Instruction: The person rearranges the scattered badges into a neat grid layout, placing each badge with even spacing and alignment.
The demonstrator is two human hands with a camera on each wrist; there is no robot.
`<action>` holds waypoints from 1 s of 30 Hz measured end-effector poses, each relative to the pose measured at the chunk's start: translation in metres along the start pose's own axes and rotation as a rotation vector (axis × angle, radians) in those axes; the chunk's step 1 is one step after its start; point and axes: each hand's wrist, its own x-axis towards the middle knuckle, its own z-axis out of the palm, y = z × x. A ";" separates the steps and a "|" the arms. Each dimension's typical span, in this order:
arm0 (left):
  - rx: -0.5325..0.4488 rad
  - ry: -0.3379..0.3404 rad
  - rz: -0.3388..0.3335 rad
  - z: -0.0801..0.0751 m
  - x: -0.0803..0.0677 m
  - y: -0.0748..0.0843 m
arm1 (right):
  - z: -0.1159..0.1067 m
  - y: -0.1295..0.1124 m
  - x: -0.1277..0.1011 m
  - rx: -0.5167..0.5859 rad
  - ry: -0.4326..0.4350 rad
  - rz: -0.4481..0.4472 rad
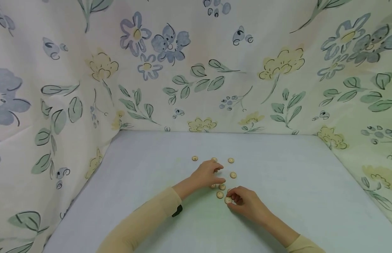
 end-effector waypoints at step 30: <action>-0.105 0.079 0.025 0.001 -0.072 -0.016 | 0.000 -0.001 0.000 0.004 -0.003 0.031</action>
